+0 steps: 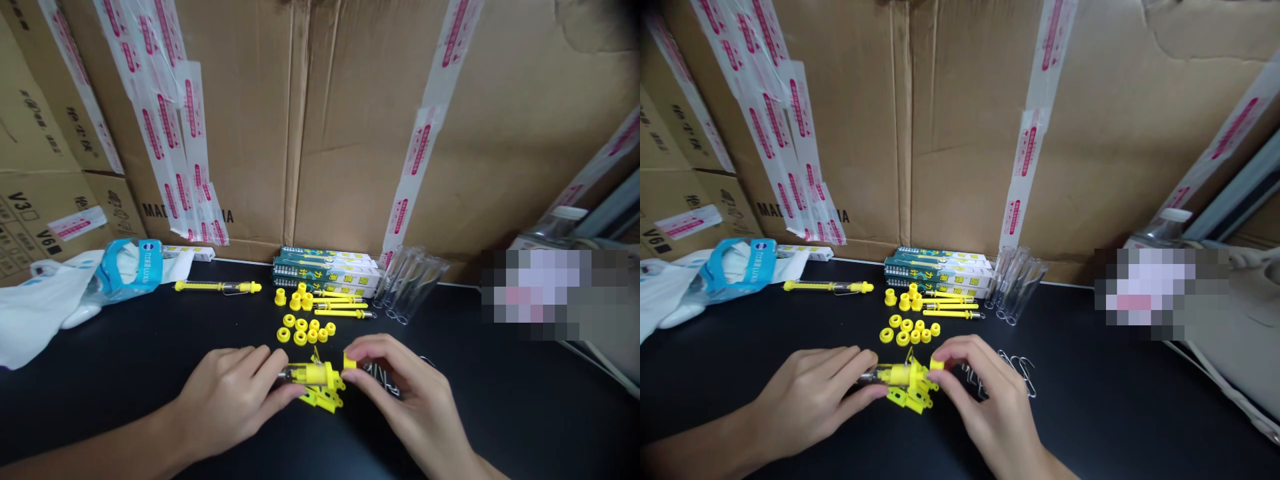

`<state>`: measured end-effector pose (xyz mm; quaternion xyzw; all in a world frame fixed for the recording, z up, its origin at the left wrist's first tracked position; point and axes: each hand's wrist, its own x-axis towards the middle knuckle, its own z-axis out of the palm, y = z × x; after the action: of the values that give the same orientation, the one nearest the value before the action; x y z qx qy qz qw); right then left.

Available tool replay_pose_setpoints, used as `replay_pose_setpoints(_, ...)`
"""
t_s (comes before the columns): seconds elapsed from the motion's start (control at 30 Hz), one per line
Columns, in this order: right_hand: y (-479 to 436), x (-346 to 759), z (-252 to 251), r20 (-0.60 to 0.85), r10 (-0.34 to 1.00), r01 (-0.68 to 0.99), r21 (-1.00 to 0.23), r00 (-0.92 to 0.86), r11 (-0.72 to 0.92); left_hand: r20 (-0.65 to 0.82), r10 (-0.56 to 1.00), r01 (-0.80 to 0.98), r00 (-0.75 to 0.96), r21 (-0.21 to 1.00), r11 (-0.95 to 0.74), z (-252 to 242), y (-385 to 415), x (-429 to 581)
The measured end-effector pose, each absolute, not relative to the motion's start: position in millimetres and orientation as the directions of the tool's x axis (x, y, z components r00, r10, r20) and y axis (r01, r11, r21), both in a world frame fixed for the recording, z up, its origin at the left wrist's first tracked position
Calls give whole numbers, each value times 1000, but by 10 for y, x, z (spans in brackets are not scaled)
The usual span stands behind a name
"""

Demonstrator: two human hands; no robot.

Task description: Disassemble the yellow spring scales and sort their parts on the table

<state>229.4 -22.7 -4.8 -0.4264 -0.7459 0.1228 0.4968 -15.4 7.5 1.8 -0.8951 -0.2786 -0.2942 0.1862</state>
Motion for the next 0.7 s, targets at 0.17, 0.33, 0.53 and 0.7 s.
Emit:
replay_pose_setpoints(0.17,-98,2317,-77,678,700,626,-451,-223,636,625,399,610,671,-159,-776,4,78,-159)
replay_pose_setpoints(0.33,-16,2287,-169,619,729,668,-414,-292,619,620,400,606,675,-156,-780,4,72,-157)
replay_pose_setpoints(0.53,-50,2292,-192,574,762,711,-399,-299,579,616,402,601,677,-147,-786,14,80,-155)
replay_pose_setpoints(0.7,-95,2298,-141,539,759,725,-346,-366,596,617,405,603,675,-146,-784,8,82,-160)
